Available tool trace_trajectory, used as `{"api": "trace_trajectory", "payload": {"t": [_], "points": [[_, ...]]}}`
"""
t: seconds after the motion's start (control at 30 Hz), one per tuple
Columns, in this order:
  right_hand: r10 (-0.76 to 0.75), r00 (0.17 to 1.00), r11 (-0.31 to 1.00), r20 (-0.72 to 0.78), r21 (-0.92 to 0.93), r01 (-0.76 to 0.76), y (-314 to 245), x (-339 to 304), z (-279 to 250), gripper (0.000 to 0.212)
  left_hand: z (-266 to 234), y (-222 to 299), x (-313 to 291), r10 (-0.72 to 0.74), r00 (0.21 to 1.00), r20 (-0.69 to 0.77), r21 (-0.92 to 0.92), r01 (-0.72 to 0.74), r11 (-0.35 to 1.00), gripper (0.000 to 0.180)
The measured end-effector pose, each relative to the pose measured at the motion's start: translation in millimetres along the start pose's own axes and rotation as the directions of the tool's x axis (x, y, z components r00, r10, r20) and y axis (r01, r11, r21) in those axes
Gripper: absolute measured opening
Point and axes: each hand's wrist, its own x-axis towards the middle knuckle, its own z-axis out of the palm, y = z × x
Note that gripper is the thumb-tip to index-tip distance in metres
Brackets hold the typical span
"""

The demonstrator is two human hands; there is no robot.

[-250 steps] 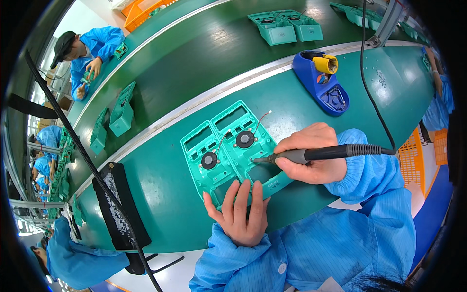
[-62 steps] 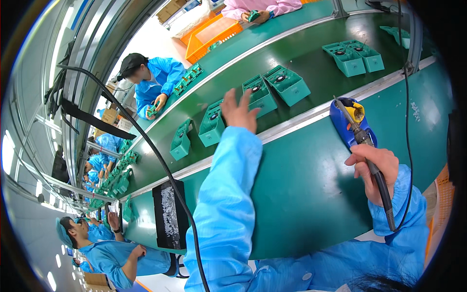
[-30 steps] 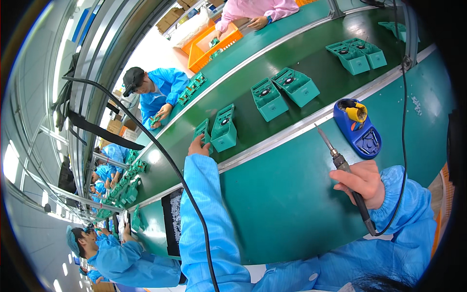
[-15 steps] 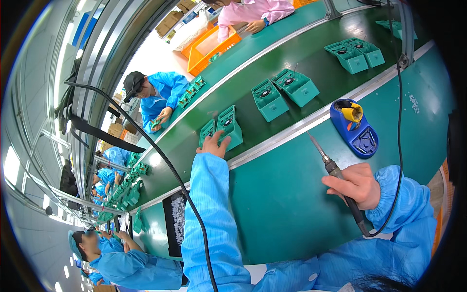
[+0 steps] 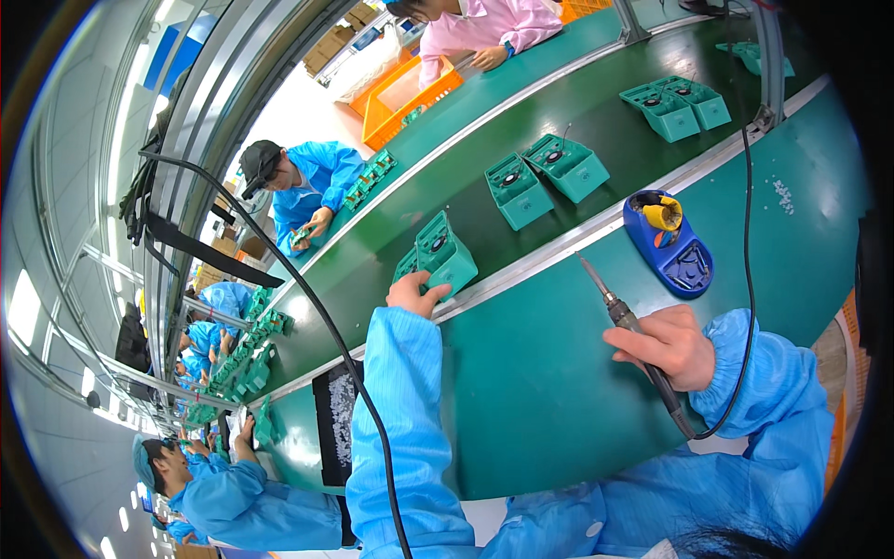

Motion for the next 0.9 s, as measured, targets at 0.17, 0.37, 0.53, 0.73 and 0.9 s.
{"api": "trace_trajectory", "payload": {"t": [0.17, 0.37, 0.53, 0.73, 0.9], "points": [[0.019, 0.999, 0.999, -0.028, 0.042, -0.018, 3, -4, 1, 0.035, -10, 29, -65, 0.169, 0.985, -0.045, -0.152, -0.174, 0.973, 0.033], [0.08, 0.986, 0.981, -0.147, 0.188, -0.052, -5, 8, -2, 0.035, -7, 75, -167, 0.378, 0.917, -0.132, 0.017, -0.379, 0.925, 0.026], [0.172, 0.963, 0.923, -0.207, 0.376, -0.084, -19, 18, -8, 0.039, 16, 88, -214, 0.38, 0.917, -0.123, 0.01, -0.382, 0.924, 0.025], [0.186, 0.978, 0.921, -0.092, 0.362, -0.142, -32, 30, -3, 0.044, 33, 104, -236, 0.379, 0.918, -0.114, 0.013, -0.38, 0.925, 0.026], [0.284, 0.956, 0.884, 0.076, 0.366, -0.292, -44, 33, 7, 0.025, 39, 113, -246, 0.369, 0.917, -0.15, 0.032, -0.368, 0.929, 0.035]]}}
